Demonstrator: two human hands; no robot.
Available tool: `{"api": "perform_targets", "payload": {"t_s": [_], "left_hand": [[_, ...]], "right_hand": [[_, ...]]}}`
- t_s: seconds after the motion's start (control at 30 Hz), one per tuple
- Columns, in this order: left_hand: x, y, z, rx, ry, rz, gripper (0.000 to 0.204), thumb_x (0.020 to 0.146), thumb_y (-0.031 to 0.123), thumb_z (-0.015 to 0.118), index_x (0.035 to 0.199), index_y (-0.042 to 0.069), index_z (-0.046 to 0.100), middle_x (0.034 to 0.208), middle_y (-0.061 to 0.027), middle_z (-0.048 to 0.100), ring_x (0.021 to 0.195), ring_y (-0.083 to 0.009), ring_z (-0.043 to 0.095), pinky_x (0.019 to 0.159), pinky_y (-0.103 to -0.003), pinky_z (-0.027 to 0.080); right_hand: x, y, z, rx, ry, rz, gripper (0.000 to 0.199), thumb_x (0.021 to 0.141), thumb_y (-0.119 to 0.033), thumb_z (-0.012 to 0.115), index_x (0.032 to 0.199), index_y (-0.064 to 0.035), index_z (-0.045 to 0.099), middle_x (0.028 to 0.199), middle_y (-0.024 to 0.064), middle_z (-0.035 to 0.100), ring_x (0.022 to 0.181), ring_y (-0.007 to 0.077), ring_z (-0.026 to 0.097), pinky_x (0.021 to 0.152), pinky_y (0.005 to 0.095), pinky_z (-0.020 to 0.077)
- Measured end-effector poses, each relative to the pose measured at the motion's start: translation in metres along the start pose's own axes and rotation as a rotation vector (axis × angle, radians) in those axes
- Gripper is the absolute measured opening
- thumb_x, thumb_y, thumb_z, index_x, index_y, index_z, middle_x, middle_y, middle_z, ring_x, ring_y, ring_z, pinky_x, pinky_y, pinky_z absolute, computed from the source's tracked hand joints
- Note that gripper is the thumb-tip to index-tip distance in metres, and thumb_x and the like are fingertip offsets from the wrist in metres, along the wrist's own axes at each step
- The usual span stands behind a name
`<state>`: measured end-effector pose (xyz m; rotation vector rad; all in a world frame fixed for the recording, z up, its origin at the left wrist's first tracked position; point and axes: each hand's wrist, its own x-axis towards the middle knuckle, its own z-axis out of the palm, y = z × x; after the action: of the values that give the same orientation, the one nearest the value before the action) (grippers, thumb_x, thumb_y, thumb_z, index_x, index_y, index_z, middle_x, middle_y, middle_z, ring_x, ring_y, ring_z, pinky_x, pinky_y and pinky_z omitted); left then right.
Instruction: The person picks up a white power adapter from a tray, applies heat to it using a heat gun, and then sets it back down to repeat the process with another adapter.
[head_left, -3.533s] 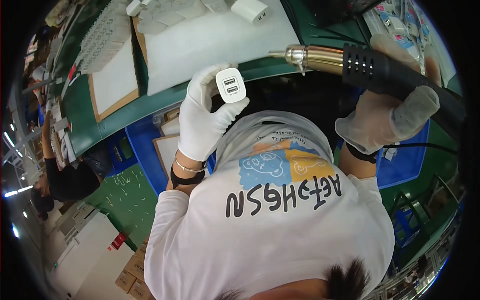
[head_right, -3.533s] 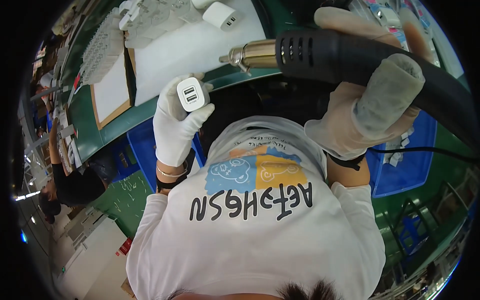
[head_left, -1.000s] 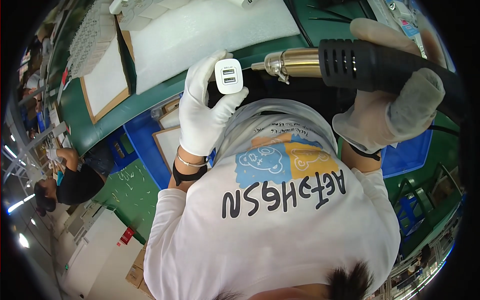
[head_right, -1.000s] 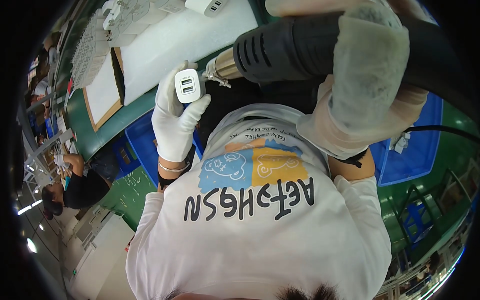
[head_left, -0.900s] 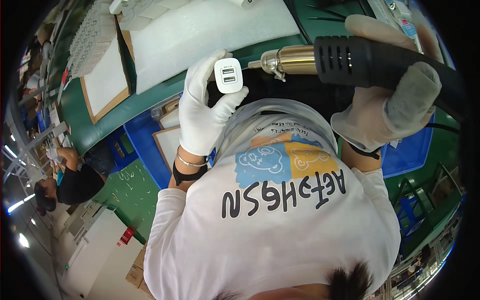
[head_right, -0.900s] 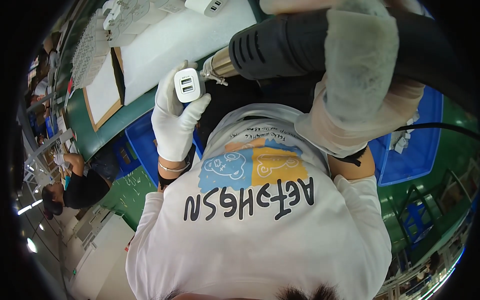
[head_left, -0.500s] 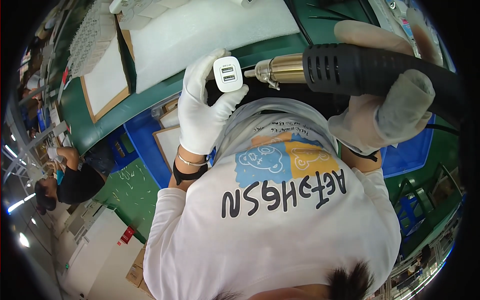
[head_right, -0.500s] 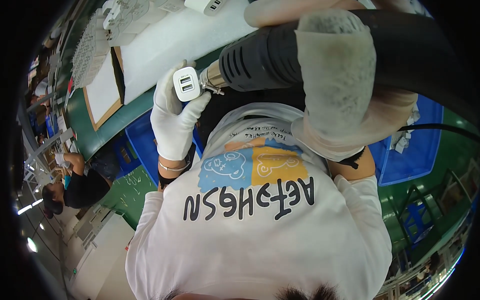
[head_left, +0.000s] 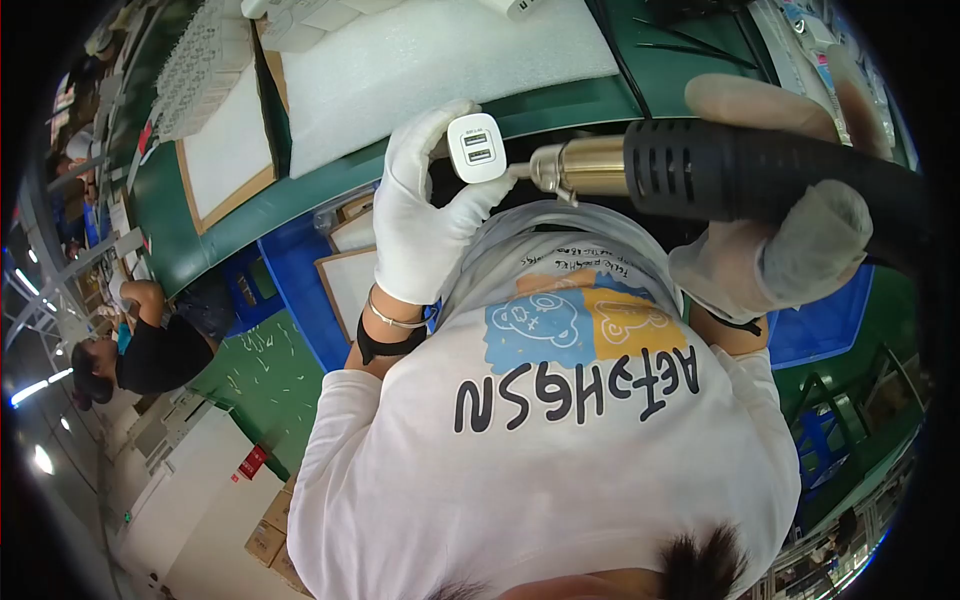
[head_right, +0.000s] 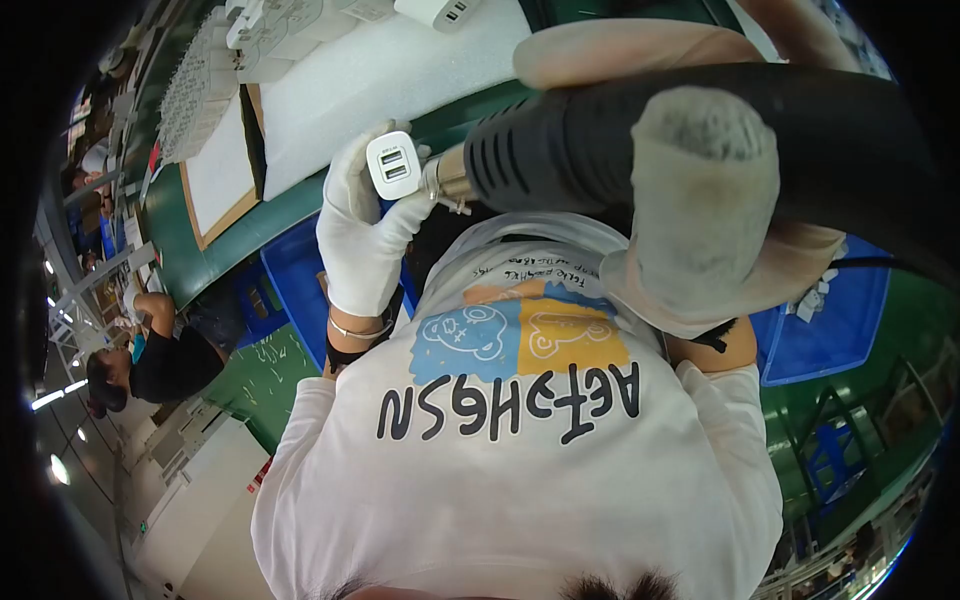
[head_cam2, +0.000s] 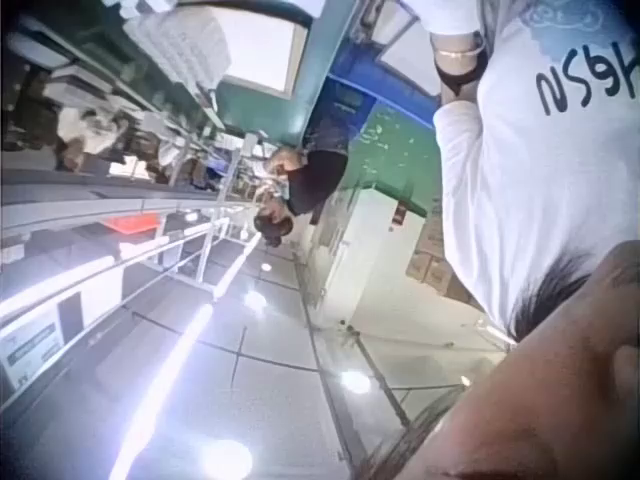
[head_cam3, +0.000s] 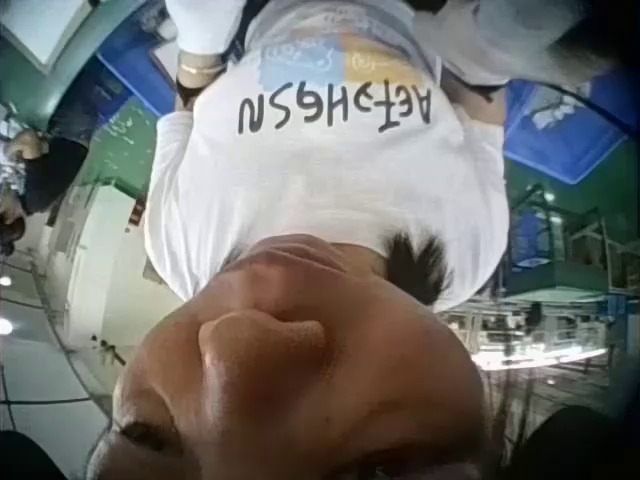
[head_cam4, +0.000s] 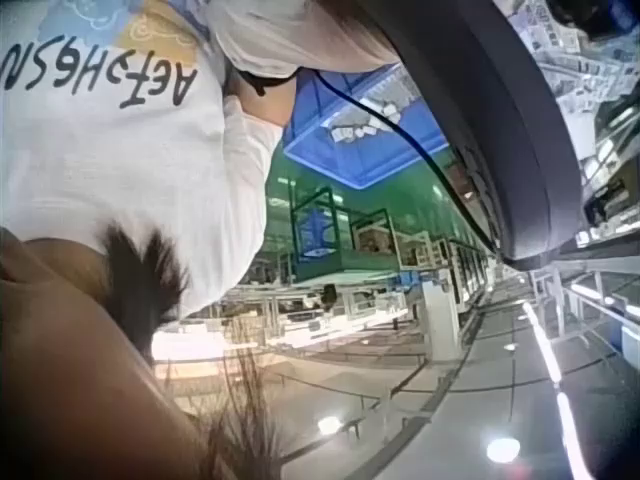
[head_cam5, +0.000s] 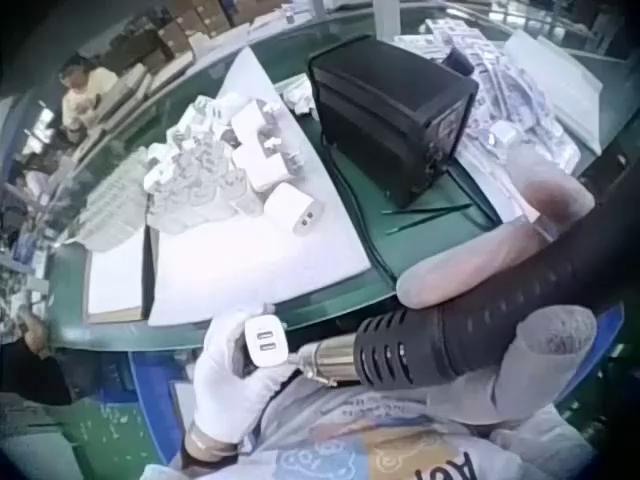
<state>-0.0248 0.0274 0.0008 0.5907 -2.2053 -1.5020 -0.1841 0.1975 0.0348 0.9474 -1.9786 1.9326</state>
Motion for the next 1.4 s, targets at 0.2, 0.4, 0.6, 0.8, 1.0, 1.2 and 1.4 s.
{"api": "perform_targets", "payload": {"t_s": [0.2, 0.4, 0.6, 0.8, 1.0, 1.2, 1.4], "left_hand": [[0.0, -0.001, 0.002, -0.038, 0.026, -0.017, 0.061, 0.067, -0.003, 0.076, 0.122, 0.006, 0.053, 0.115, -0.0088, 0.055, 0.102, -0.0178, 0.056, 0.091, -0.029, 0.045], [0.002, 0.0, 0.0, -0.046, 0.012, -0.026, 0.06, 0.067, -0.002, 0.076, 0.122, 0.006, 0.053, 0.115, -0.0087, 0.055, 0.102, -0.0177, 0.056, 0.091, -0.029, 0.045], [0.0, 0.007, -0.002, -0.074, -0.004, -0.045, 0.059, 0.072, 0.005, 0.075, 0.125, 0.003, 0.049, 0.116, -0.0093, 0.055, 0.101, -0.0193, 0.057, 0.091, -0.03, 0.045], [0.004, 0.012, -0.015, -0.912, -0.127, -0.339, 0.06, 0.086, 0.034, 0.066, 0.13, -0.001, 0.043, 0.116, -0.0132, 0.056, 0.1, -0.0255, 0.06, 0.09, -0.033, 0.047], [0.008, 0.008, -0.015, -1.466, -0.252, -0.498, 0.064, 0.095, 0.041, 0.047, 0.136, -0.005, 0.031, 0.12, -0.0192, 0.054, 0.106, -0.0328, 0.058, 0.091, -0.041, 0.049], [0.008, 0.015, -0.011, -1.402, -0.221, -0.564, 0.063, 0.09, 0.046, 0.053, 0.13, -0.001, 0.042, 0.115, -0.0182, 0.057, 0.104, -0.0321, 0.059, 0.09, -0.039, 0.05], [0.008, 0.015, -0.011, -1.362, -0.187, -0.581, 0.062, 0.091, 0.045, 0.054, 0.13, -0.002, 0.043, 0.116, -0.0188, 0.057, 0.104, -0.0322, 0.06, 0.091, -0.039, 0.049]], "right_hand": [[0.012, -0.007, -0.002, 0.215, -0.053, 0.012, 0.055, 0.096, -0.05, 0.033, 0.107, 0.0005, 0.053, 0.082, 0.0146, 0.069, 0.064, 0.0136, 0.065, 0.096, 0.0275, 0.0405], [0.014, -0.006, -0.003, 0.158, 0.07, 0.051, 0.058, 0.094, -0.051, 0.037, 0.114, 0.0024, 0.047, 0.084, 0.0165, 0.068, 0.069, 0.0163, 0.065, 0.089, 0.0284, 0.0453], [0.013, -0.005, -0.005, 0.109, 0.195, 0.071, 0.064, 0.092, -0.053, 0.042, 0.121, 0.0043, 0.041, 0.087, 0.0184, 0.067, 0.073, 0.019, 0.066, 0.083, 0.0293, 0.05], [0.01, -0.003, -0.007, 0.084, 0.298, 0.096, 0.072, 0.09, -0.054, 0.047, 0.127, 0.0063, 0.036, 0.089, 0.0203, 0.067, 0.078, 0.0218, 0.067, 0.077, 0.0302, 0.0548], [0.012, 0.007, -0.015, 0.057, 0.3, 0.074, 0.07, 0.09, -0.055, 0.047, 0.125, 0.0051, 0.038, 0.091, 0.022, 0.066, 0.08, 0.0225, 0.067, 0.075, 0.0319, 0.0566], [0.012, 0.006, -0.015, 0.095, 0.337, 0.117, 0.07, 0.09, -0.056, 0.045, 0.124, 0.005, 0.039, 0.089, 0.0207, 0.067, 0.078, 0.0226, 0.067, 0.07, 0.0308, 0.0576], [0.007, -0.003, -0.009, 0.091, 0.227, 0.126, 0.069, 0.091, -0.055, 0.043, 0.126, 0.0039, 0.038, 0.088, 0.02, 0.067, 0.076, 0.0213, 0.066, 0.078, 0.0337, 0.0554]]}}
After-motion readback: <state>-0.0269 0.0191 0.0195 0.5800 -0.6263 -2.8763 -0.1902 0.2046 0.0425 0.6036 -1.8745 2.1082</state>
